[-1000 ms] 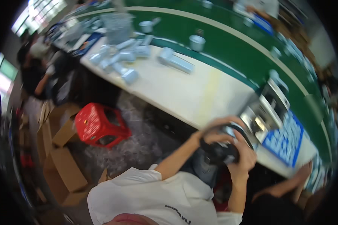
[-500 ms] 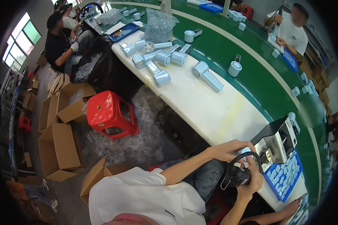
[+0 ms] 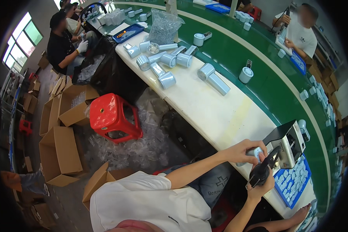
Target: Fasten components of an electronic device using an electric screwdriver at a manual assembly station.
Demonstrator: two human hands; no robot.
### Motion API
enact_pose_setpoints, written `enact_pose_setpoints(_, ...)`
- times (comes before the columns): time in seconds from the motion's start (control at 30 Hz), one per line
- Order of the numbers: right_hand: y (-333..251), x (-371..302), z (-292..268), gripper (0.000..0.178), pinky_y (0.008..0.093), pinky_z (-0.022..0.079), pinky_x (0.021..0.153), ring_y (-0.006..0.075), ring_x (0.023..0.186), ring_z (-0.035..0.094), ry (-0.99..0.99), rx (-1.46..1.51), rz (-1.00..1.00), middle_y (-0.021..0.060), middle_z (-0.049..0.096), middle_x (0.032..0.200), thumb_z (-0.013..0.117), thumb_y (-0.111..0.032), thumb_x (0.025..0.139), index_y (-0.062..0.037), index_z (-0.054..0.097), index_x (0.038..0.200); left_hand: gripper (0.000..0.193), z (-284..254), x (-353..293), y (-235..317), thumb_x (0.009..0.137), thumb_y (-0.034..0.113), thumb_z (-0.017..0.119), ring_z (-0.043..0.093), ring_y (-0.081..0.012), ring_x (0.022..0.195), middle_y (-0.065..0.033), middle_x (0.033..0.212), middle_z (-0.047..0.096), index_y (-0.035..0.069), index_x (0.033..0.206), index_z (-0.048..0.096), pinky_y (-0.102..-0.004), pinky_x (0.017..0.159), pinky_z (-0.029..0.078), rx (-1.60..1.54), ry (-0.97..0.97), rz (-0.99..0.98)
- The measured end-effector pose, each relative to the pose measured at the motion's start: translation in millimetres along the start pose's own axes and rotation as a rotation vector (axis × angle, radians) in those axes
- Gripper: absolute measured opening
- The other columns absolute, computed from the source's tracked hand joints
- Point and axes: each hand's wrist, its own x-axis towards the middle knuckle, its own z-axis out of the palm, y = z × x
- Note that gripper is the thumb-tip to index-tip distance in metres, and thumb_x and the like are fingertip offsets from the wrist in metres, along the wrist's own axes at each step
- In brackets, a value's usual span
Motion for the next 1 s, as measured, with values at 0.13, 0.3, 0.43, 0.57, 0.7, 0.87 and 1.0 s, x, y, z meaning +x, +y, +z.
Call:
enact_pose_setpoints(0.13, 14, 2, -6, 0.025, 0.0253, 0.042, 0.056, 0.0141, 0.057, 0.055, -0.1, 0.062, 0.12, 0.0095, 0.068, 0.081, 0.068, -0.003, 0.075, 0.0031, 0.062, 0.098, 0.042, -6, 0, -5, 0.079, 0.036, 0.069, 0.057, -0.0129, 0.084, -0.0046, 0.092, 0.061, 0.005, 0.103, 0.056, -0.0268, 0.076, 0.044, 0.018, -0.062, -0.09)
enact_pose_setpoints(0.3, 13, 8, -5, 0.022, 0.0251, 0.041, 0.056, 0.0149, 0.056, 0.055, -0.128, 0.08, 0.148, 0.0091, 0.066, 0.076, 0.069, -0.005, 0.075, 0.0022, 0.063, 0.095, 0.049, -6, 0, -12, 0.078, 0.044, 0.069, 0.058, -0.0122, 0.083, -0.0035, 0.09, 0.061, 0.006, 0.105, 0.056, -0.027, 0.074, 0.045, 0.011, -0.046, -0.088)
enact_pose_setpoints(0.43, 21, 1, 2, 0.025, 0.0206, 0.028, 0.05, 0.005, 0.054, 0.039, -0.052, 0.087, 0.084, -0.0019, 0.056, 0.072, 0.064, 0.002, 0.081, 0.0005, 0.065, 0.106, 0.053, -6, 0, -12, 0.075, 0.047, 0.07, 0.058, -0.0124, 0.082, -0.0026, 0.088, 0.062, 0.006, 0.106, 0.055, -0.0273, 0.073, 0.046, -0.027, -0.051, -0.036)
enact_pose_setpoints(0.57, 25, -10, 20, 0.023, 0.021, 0.033, 0.05, 0.0045, 0.055, 0.042, 0.198, 0.425, 0.237, 0.0006, 0.061, 0.076, 0.065, 0.0, 0.082, 0.0007, 0.065, 0.105, 0.055, -9, 0, -9, 0.074, 0.047, 0.071, 0.058, -0.0131, 0.084, -0.003, 0.092, 0.062, 0.006, 0.107, 0.055, -0.0273, 0.075, 0.047, -0.06, -0.101, -0.117)
enact_pose_setpoints(0.7, 31, -18, 10, 0.016, 0.0238, 0.041, 0.054, 0.0081, 0.057, 0.052, 0.031, 0.1, 0.191, 0.0069, 0.069, 0.089, 0.065, 0.0, 0.081, 0.0008, 0.065, 0.097, 0.056, -9, -2, -11, 0.073, 0.047, 0.072, 0.059, -0.0139, 0.084, -0.0033, 0.095, 0.062, 0.006, 0.108, 0.055, -0.028, 0.074, 0.047, -0.079, -0.099, -0.133)
enact_pose_setpoints(0.87, 15, -12, 4, 0.015, 0.026, 0.045, 0.057, 0.0154, 0.059, 0.058, 0.042, -0.132, -0.188, 0.0111, 0.069, 0.101, 0.065, 0.0, 0.08, 0.0008, 0.063, 0.095, 0.053, -8, -1, -10, 0.074, 0.046, 0.071, 0.059, -0.0157, 0.085, -0.0042, 0.096, 0.061, 0.007, 0.108, 0.055, -0.0279, 0.077, 0.045, -0.043, -0.102, -0.057)
enact_pose_setpoints(1.0, 3, -3, 10, 0.02, 0.028, 0.044, 0.056, 0.0229, 0.057, 0.057, 0.094, -0.056, -0.176, 0.0115, 0.069, 0.101, 0.065, -0.001, 0.077, 0.0012, 0.062, 0.096, 0.05, -9, -5, -8, 0.078, 0.045, 0.067, 0.058, -0.0166, 0.087, -0.0048, 0.094, 0.061, 0.006, 0.106, 0.055, -0.0269, 0.079, 0.043, -0.069, -0.108, -0.068)
